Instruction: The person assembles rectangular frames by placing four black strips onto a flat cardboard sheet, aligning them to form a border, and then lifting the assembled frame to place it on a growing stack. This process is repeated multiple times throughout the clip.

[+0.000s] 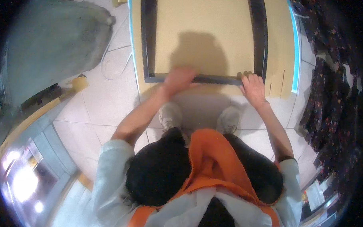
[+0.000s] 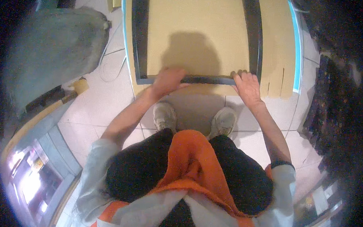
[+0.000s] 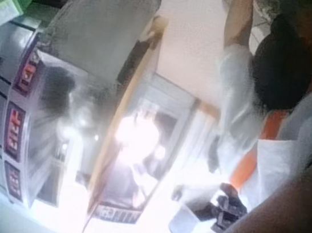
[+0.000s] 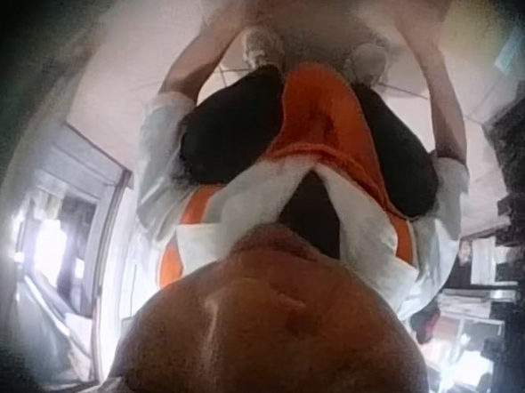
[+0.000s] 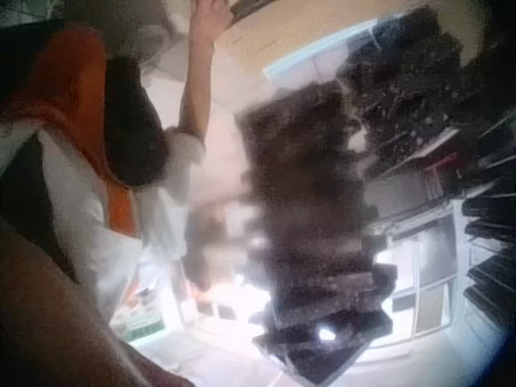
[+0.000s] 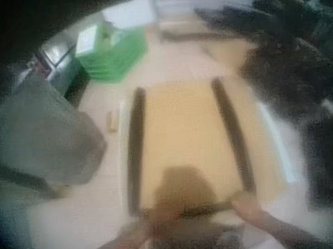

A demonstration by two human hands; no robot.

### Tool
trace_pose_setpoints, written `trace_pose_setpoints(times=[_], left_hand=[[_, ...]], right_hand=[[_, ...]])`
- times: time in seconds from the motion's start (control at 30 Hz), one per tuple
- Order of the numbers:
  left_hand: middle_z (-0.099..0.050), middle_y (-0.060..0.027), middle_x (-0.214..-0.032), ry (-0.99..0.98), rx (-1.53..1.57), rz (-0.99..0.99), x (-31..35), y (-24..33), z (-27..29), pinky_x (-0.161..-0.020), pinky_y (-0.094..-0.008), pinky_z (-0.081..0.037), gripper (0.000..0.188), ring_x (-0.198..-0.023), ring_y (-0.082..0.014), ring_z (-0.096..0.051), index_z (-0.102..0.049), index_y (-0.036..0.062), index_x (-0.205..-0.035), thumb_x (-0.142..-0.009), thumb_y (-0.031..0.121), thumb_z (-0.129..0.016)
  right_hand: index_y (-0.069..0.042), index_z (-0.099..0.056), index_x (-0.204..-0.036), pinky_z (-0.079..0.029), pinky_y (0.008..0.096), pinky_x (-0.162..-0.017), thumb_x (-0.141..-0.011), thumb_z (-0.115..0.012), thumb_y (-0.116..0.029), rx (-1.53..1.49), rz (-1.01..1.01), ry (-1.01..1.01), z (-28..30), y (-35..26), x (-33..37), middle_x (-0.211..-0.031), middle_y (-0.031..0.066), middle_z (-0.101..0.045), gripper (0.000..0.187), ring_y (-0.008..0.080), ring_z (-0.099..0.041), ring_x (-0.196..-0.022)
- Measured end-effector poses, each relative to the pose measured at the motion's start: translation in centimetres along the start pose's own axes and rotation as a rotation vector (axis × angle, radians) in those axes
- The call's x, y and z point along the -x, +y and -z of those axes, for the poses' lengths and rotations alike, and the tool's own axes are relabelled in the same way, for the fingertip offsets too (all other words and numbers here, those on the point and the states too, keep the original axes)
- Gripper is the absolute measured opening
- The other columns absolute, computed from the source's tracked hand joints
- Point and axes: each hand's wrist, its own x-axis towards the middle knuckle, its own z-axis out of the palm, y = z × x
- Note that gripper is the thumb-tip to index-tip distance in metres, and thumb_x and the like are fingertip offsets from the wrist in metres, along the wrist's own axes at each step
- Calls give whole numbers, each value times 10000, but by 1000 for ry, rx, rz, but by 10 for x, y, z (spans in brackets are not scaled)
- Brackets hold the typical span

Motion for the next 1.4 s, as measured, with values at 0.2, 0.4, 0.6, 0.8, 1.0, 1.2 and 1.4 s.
trace_pose_setpoints(times=[0.2,0.4,0.6,0.8,1.0,1.2,1.4], left_hand=[[-556,-27,-779,-30,-344,220,71,-49,39,-1047,-556,-76,483,-882,-189,-533,-563,91,-908,-654,495,-639],[-573,-40,-761,-63,-351,99,76,-54,34,-1044,-581,-89,348,-912,-186,-525,-592,89,-902,-692,365,-609],[-554,-65,-859,-114,-238,-136,171,-11,30,-1017,-626,-155,329,-953,-252,-507,-565,77,-884,-621,260,-640],[-534,-69,-1148,-275,-98,-140,177,-11,36,-1030,-621,-82,292,-1185,-218,-417,-586,86,-909,-786,351,-580],[-497,-195,-1140,454,81,342,-11,-96,118,-947,-421,-316,494,-1065,-350,-463,-443,9,-1162,-759,227,-626],[-610,-163,-994,515,477,988,-116,-210,87,-779,-338,-446,452,-897,-260,-585,-514,-30,-1116,-713,141,-624],[-623,-122,-916,576,774,784,-101,-186,89,-739,-276,-450,347,-809,-183,-587,-571,-4,-1048,-706,55,-554]], right_hand=[[-96,-507,-995,-241,510,-1004,-668,-683,-295,41,-15,-31,24,-5,-12,-838,66,-509,421,225,-500,-863],[-121,-509,-967,-287,522,-912,-642,-688,-328,-40,-55,-82,15,11,8,-794,48,-522,425,211,-524,-806],[-87,-505,-1075,-257,555,-928,-642,-706,-343,-136,7,-282,39,-11,99,-957,83,-525,542,242,-508,-932],[-95,-486,-1153,-153,580,-1008,-711,-666,-341,-363,128,-252,56,-6,98,-1204,79,-480,538,227,-427,-1157],[13,-423,-1207,-329,380,-963,-793,-617,-284,-591,-376,450,63,101,-66,-1222,200,-456,545,324,-427,-1144],[33,-430,-1208,-447,343,-810,-759,-636,-189,-1234,-776,227,33,152,-212,-1070,189,-555,542,249,-557,-943],[-9,-427,-1231,-423,275,-849,-763,-592,-63,-1121,-640,394,12,141,-205,-1118,109,-533,499,169,-524,-981]])
